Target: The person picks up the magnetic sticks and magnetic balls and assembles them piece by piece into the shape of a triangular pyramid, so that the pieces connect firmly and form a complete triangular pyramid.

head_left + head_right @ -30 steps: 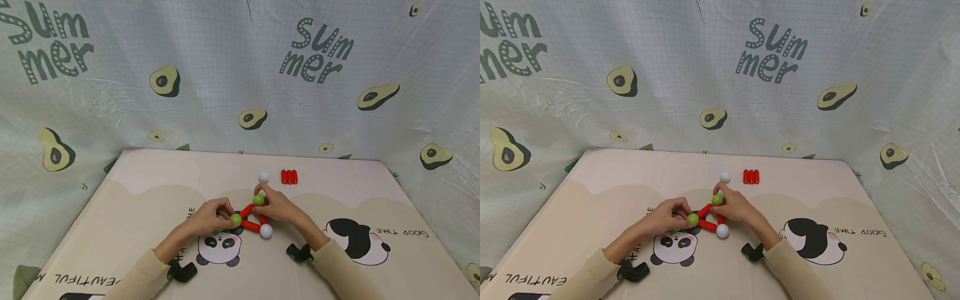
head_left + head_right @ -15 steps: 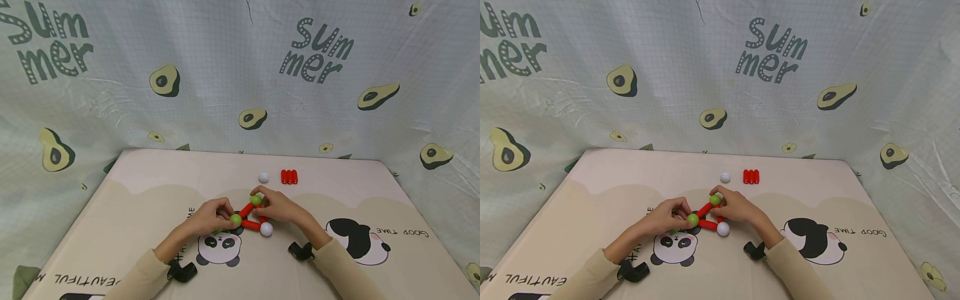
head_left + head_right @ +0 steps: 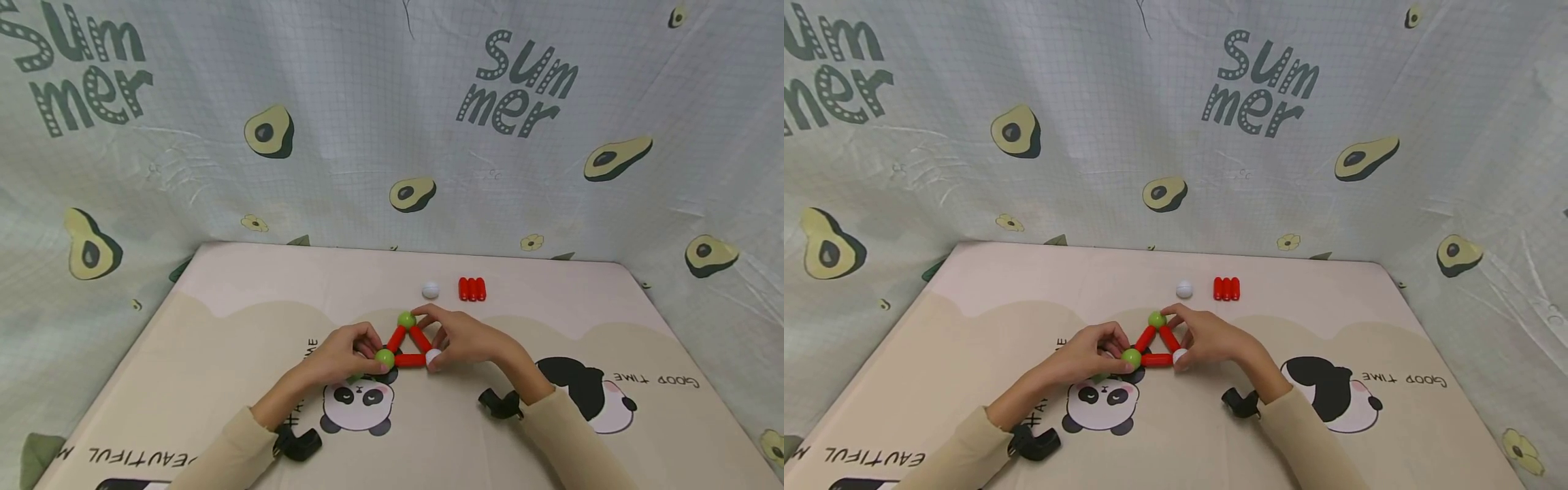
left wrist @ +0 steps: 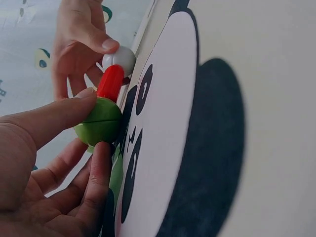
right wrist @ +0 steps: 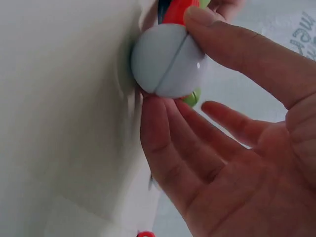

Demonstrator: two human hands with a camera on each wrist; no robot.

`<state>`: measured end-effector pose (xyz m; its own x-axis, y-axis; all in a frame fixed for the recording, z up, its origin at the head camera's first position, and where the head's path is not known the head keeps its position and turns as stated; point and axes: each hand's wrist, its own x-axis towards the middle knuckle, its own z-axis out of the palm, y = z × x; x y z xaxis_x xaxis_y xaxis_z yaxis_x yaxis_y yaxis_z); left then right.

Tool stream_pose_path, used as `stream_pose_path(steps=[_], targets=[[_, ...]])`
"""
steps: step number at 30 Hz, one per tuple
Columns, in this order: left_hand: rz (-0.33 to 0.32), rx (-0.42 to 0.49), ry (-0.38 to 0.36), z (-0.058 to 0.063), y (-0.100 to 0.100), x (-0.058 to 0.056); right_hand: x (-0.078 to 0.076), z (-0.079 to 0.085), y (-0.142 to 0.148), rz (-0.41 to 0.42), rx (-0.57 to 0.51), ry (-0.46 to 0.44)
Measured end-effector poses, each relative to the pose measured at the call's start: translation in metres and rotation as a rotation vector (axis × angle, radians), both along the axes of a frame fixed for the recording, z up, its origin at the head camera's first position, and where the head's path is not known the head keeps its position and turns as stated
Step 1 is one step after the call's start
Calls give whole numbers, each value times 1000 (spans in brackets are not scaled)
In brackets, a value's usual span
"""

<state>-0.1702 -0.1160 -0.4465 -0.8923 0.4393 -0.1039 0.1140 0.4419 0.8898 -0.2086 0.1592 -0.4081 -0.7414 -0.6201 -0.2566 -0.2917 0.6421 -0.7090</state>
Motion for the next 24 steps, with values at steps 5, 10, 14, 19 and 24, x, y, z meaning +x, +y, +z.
stream_pose_path(steps=[5,10,14,19,24], targets=[[-5,6,3,1,-1,0,-1,2,2,1,32,6],[-13,10,9,2,-1,0,-1,2,3,6,37,4],[-22,12,12,2,-2,-1,-2,2,4,15,30,-2],[-25,9,19,2,-2,-1,-3,3,6,27,19,-19],[-24,9,12,2,-3,0,-4,4,8,25,24,-30]])
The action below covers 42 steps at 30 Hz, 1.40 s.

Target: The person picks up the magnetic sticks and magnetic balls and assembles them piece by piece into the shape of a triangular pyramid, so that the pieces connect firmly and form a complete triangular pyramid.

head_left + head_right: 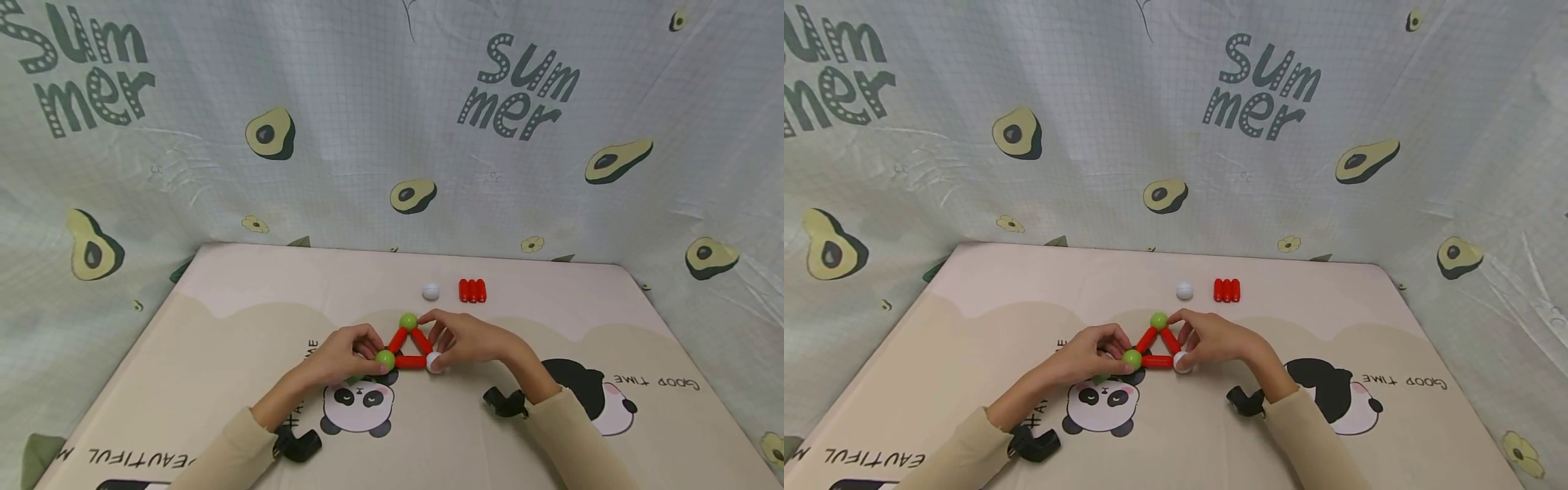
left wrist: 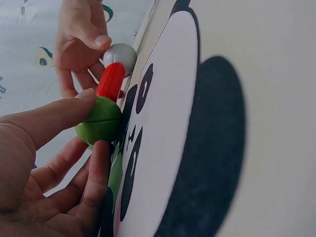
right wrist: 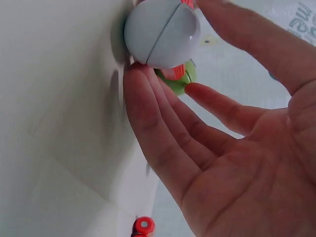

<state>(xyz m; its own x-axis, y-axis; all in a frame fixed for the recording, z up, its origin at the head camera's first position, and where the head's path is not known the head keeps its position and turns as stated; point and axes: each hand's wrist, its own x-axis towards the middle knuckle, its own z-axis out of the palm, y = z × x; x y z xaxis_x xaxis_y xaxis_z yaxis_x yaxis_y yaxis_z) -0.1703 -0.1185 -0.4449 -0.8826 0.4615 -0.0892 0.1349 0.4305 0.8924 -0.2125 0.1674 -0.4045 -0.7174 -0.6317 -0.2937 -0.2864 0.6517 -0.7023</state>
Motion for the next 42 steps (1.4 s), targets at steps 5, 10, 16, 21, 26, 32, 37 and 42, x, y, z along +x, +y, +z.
stream_pose_path(steps=[5,10,16,21,26,32,37,42], targets=[[3,-1,0,0,1,0,-4,3,7,-37,-37,24],[4,2,0,0,0,1,-8,10,18,-118,-153,39],[-5,3,5,-2,0,2,-16,18,34,-264,-286,103],[-10,-1,11,-2,-1,2,-29,18,46,-398,-307,135],[-9,-1,9,-1,-1,3,-43,17,57,-482,-279,178],[-14,0,15,-2,-2,3,-57,18,71,-567,-244,208],[-20,5,19,-1,-2,3,-68,16,80,-615,-175,230],[-22,9,15,-1,-2,3,-75,9,86,-646,-92,236]])
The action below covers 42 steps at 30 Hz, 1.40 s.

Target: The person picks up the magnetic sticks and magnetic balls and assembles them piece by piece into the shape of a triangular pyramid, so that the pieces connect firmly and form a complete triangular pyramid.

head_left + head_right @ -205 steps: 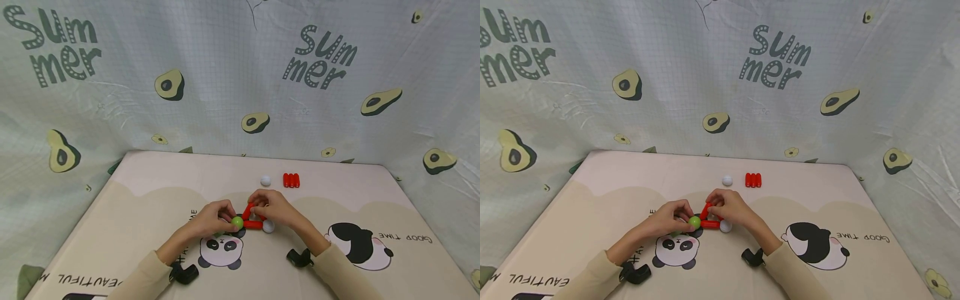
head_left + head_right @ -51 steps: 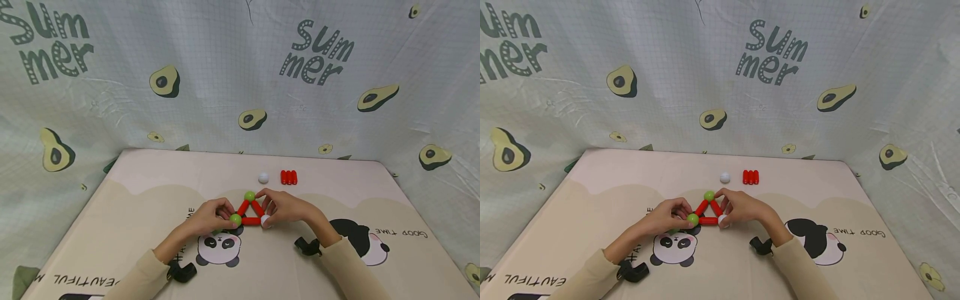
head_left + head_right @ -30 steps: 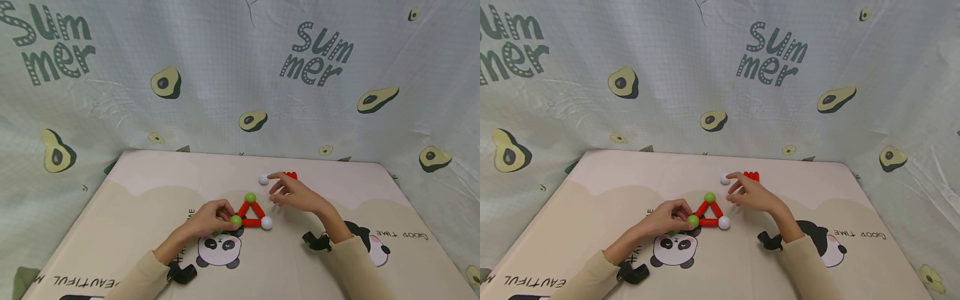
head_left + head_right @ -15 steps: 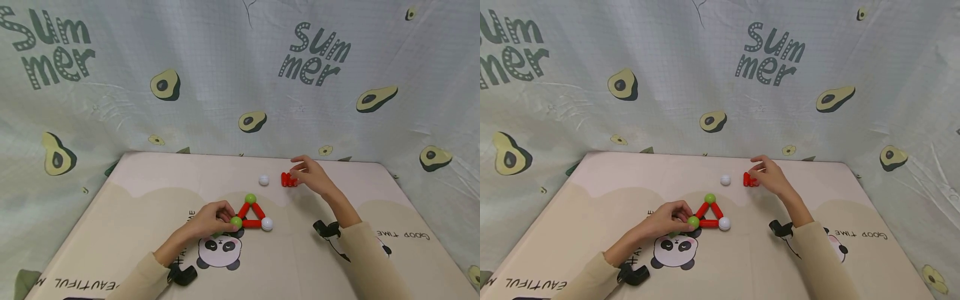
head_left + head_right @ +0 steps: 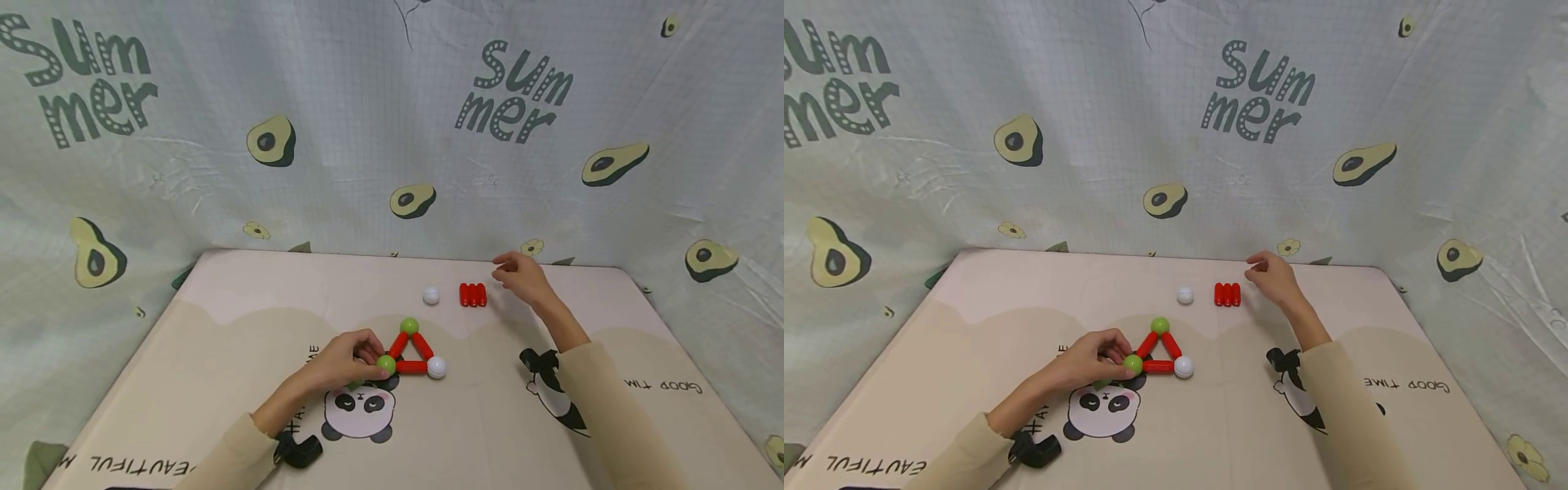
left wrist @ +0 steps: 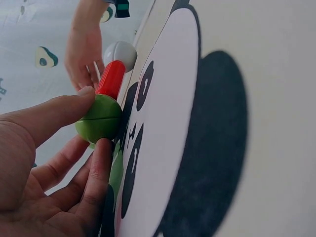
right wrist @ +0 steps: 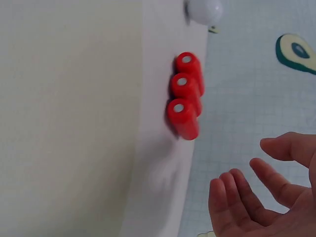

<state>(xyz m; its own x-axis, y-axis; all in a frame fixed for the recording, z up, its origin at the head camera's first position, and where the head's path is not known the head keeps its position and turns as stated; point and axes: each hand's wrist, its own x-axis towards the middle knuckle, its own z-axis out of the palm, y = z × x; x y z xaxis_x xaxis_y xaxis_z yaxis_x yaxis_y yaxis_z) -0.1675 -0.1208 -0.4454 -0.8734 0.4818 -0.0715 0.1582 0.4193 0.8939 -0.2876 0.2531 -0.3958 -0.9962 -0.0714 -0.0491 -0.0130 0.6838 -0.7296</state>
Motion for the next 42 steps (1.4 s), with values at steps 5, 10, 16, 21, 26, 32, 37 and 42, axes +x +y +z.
stream_pose_path(steps=[5,10,16,21,26,32,37,42], targets=[[7,-5,-8,0,1,0,-5,-9,5,10,89,-54],[9,-6,-9,0,1,0,-8,-15,4,30,100,-116],[11,-3,-12,-1,2,0,-13,-21,2,24,95,-186],[7,0,-10,-1,2,-1,-13,-22,2,26,105,-186],[7,-1,-5,-1,0,-1,-14,-21,2,38,101,-184],[13,-5,-9,-1,0,-1,-16,-26,0,37,117,-172],[15,-6,-14,0,1,0,-16,-28,-2,37,140,-164],[15,1,-16,1,2,1,-17,-26,-3,61,120,-162]])
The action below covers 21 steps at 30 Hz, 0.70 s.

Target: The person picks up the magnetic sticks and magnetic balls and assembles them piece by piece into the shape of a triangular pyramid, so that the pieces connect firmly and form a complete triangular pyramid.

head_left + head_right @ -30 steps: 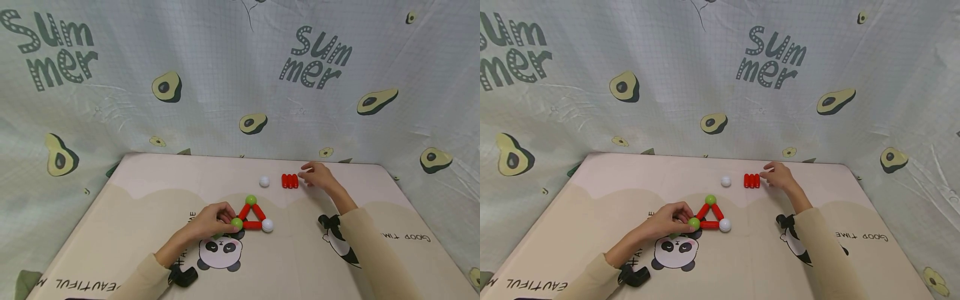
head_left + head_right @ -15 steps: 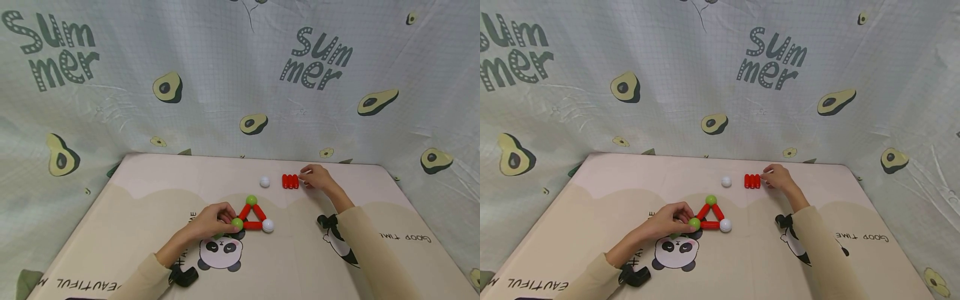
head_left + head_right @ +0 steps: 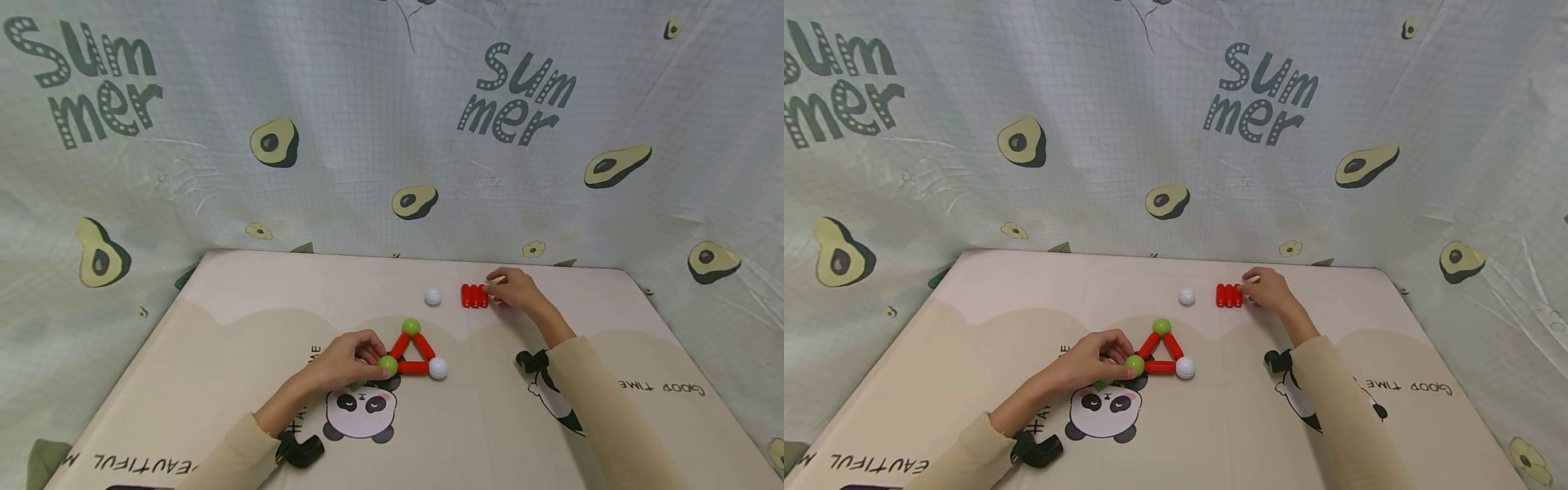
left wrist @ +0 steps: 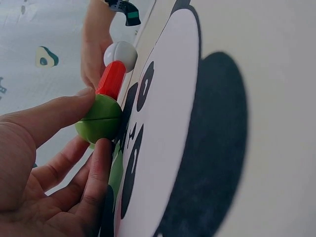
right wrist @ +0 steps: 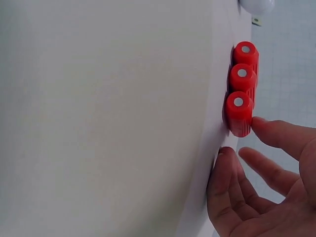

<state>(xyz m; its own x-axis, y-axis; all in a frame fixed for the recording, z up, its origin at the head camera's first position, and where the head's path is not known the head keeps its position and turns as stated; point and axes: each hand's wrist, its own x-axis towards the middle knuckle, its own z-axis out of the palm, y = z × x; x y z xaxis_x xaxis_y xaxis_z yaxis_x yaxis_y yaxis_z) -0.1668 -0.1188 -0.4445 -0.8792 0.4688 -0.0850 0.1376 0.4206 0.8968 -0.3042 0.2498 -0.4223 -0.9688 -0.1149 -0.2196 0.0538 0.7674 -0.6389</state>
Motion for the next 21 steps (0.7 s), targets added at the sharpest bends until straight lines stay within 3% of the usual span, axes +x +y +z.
stream_pose_path(steps=[11,21], targets=[[-5,1,6,-1,-1,-1,0,2,-3,57,-34,-37],[-7,-4,10,-3,0,-1,0,0,-5,45,-43,-50]])
